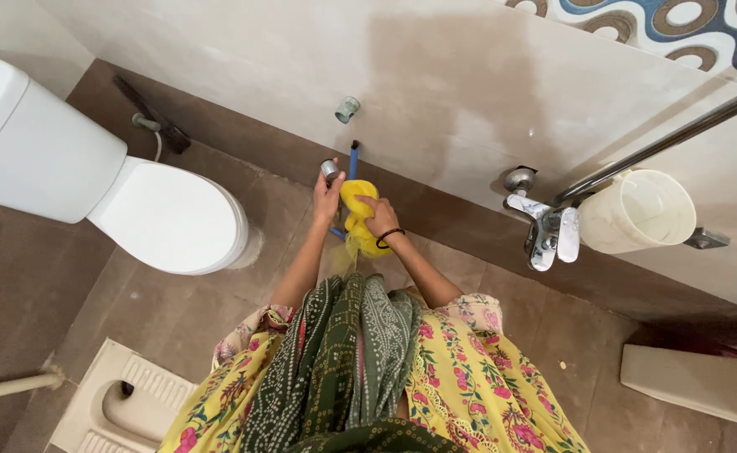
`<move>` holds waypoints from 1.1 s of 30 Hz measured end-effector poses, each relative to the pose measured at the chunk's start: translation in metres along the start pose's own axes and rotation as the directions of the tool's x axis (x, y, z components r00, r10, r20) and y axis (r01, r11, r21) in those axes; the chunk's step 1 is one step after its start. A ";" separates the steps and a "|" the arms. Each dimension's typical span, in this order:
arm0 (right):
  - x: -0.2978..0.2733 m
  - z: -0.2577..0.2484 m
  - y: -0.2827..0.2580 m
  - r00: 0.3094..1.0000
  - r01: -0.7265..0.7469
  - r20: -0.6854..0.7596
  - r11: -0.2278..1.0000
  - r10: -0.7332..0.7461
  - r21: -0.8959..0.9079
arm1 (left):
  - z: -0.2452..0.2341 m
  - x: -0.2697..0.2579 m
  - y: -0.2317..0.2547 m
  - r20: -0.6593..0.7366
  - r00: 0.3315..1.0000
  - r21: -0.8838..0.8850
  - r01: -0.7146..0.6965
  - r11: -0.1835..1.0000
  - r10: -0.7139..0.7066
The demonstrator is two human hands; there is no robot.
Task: Cleaning a handheld bidet spray nozzle with a yellow sponge in a bathroom.
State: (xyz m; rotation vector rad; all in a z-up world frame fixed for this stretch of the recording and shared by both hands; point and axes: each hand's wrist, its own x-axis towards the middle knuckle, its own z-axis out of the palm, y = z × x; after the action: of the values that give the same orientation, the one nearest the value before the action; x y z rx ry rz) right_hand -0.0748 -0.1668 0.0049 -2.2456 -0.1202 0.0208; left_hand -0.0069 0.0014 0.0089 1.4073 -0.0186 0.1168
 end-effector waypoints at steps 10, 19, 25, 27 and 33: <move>-0.003 -0.018 -0.029 0.990 0.061 -0.134 0.995 -0.050 0.076 | 0.000 -0.004 0.011 -0.206 0.967 0.269 0.205 0.941 -0.151; 0.007 -0.018 -0.029 0.986 -0.160 0.032 0.978 0.165 -0.138 | 0.012 -0.008 0.048 0.032 0.996 0.153 -0.090 0.984 0.086; 0.020 -0.005 -0.040 0.981 0.139 -0.146 0.988 -0.129 0.063 | -0.009 0.004 -0.006 -0.078 0.995 0.342 0.090 0.936 -0.067; 0.021 -0.009 -0.045 0.989 0.109 -0.113 0.988 -0.096 0.112 | -0.008 0.008 -0.001 -0.150 0.982 0.338 0.157 0.928 -0.111; 0.014 0.010 0.026 0.996 -0.093 -0.002 0.991 0.093 -0.096 | -0.006 0.005 0.024 -0.106 0.994 0.200 0.048 0.979 -0.027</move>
State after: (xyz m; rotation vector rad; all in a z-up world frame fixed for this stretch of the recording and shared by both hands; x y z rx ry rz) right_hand -0.0594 -0.1741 -0.0211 -2.3462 -0.0181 0.0686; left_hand -0.0042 0.0119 0.0320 1.6028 0.1079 0.1630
